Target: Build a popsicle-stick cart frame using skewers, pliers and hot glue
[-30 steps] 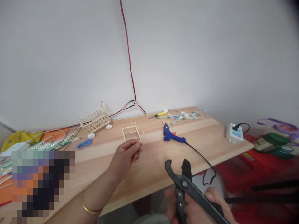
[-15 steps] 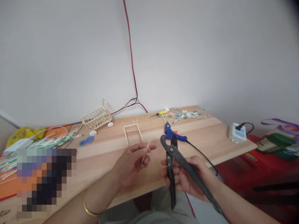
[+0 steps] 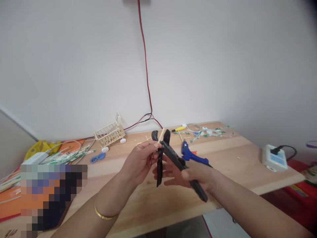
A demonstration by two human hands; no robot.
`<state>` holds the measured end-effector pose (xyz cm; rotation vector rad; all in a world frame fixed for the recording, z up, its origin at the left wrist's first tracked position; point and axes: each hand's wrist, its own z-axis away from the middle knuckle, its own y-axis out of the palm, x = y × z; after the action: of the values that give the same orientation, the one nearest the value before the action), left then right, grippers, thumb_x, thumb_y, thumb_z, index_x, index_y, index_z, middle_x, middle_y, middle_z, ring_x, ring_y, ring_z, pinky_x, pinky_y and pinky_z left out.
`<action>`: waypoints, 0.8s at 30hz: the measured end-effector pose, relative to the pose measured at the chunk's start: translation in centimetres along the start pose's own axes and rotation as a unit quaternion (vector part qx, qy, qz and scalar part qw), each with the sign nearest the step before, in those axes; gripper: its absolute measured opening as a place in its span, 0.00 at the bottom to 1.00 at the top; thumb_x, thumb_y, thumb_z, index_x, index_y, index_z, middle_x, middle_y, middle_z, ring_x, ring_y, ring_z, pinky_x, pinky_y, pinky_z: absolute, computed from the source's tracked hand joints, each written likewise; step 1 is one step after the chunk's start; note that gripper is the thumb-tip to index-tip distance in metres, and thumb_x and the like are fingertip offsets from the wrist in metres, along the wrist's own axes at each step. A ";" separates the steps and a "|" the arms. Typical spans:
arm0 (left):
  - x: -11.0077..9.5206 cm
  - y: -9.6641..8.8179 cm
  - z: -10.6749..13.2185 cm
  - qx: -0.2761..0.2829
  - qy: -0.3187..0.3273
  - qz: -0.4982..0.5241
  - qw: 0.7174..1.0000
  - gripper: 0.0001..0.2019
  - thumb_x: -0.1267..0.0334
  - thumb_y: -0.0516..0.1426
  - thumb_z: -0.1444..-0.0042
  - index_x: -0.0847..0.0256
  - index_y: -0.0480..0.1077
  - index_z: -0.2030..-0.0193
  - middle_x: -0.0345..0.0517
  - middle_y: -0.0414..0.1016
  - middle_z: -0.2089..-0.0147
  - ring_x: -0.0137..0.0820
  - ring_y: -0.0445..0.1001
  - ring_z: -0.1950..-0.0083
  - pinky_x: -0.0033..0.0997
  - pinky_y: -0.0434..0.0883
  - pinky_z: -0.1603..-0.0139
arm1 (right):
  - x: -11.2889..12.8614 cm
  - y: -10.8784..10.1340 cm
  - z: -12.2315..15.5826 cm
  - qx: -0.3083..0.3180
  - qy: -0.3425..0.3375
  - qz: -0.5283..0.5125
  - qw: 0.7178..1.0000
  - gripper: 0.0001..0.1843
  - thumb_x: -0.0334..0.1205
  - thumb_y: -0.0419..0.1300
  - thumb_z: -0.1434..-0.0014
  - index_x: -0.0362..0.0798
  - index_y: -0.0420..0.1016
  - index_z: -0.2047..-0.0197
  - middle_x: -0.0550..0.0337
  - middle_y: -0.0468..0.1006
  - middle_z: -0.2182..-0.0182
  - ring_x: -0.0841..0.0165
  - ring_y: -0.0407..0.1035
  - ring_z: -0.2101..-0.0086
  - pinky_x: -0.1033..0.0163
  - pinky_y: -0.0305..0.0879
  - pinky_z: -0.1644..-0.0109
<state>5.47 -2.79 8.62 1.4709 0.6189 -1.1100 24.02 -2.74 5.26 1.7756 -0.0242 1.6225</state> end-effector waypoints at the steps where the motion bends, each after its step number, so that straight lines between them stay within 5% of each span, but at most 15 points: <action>1: 0.1 -0.1 -0.1 -0.006 0.001 0.002 1.000 0.07 0.63 0.60 0.49 0.66 0.71 0.70 0.37 0.61 0.78 0.21 0.58 0.76 0.22 0.55 0.77 | -0.3 -0.1 -0.1 -0.014 -0.004 0.004 1.000 0.32 0.45 0.69 0.56 0.51 0.68 0.47 0.53 0.72 0.55 0.61 0.65 0.51 0.52 0.55 0.43; 4: 0.1 -0.6 -0.4 -0.040 0.043 -0.009 0.998 0.07 0.63 0.61 0.49 0.66 0.72 0.69 0.38 0.62 0.77 0.21 0.59 0.74 0.22 0.56 0.74 | -0.4 -0.4 0.4 -0.062 -0.048 0.019 0.997 0.32 0.42 0.66 0.53 0.52 0.65 0.43 0.55 0.70 0.58 0.63 0.65 0.55 0.52 0.58 0.47; 7: -0.2 -1.2 -0.6 -0.079 0.114 -0.052 0.989 0.08 0.62 0.61 0.49 0.65 0.73 0.68 0.37 0.62 0.77 0.21 0.58 0.74 0.23 0.57 0.72 | 1.1 -1.1 1.4 -0.130 -0.079 0.187 0.970 0.39 0.42 0.63 0.50 0.54 0.55 0.36 0.54 0.67 0.56 0.63 0.63 0.55 0.52 0.57 0.48; 11: -0.3 -2.0 -0.8 -0.093 0.145 -0.121 0.978 0.09 0.60 0.61 0.49 0.64 0.73 0.70 0.36 0.60 0.79 0.22 0.57 0.75 0.25 0.55 0.71 | 3.2 -1.1 1.9 -0.226 -0.039 0.482 0.846 0.40 0.33 0.60 0.50 0.55 0.53 0.35 0.54 0.65 0.50 0.60 0.60 0.51 0.53 0.57 0.46; 13: -0.2 -2.1 -0.9 -0.095 0.150 -0.153 0.972 0.09 0.59 0.60 0.48 0.64 0.73 0.70 0.36 0.60 0.79 0.22 0.56 0.74 0.26 0.55 0.71 | 3.4 -0.7 1.5 -0.225 -0.039 0.537 0.812 0.39 0.29 0.58 0.53 0.55 0.56 0.37 0.55 0.66 0.51 0.60 0.62 0.54 0.54 0.60 0.49; 24: 0.0 -2.3 -1.2 -0.099 0.210 -0.311 0.922 0.05 0.64 0.59 0.48 0.62 0.75 0.71 0.45 0.73 0.66 0.31 0.69 0.62 0.29 0.64 0.60 | 2.1 -0.4 -0.1 -0.253 -0.086 0.578 0.771 0.38 0.26 0.57 0.58 0.56 0.61 0.43 0.57 0.70 0.55 0.62 0.65 0.56 0.57 0.60 0.51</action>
<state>3.89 -1.09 7.46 1.3742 1.5373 -1.1556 24.56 -1.48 6.91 1.4560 -1.7739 1.8820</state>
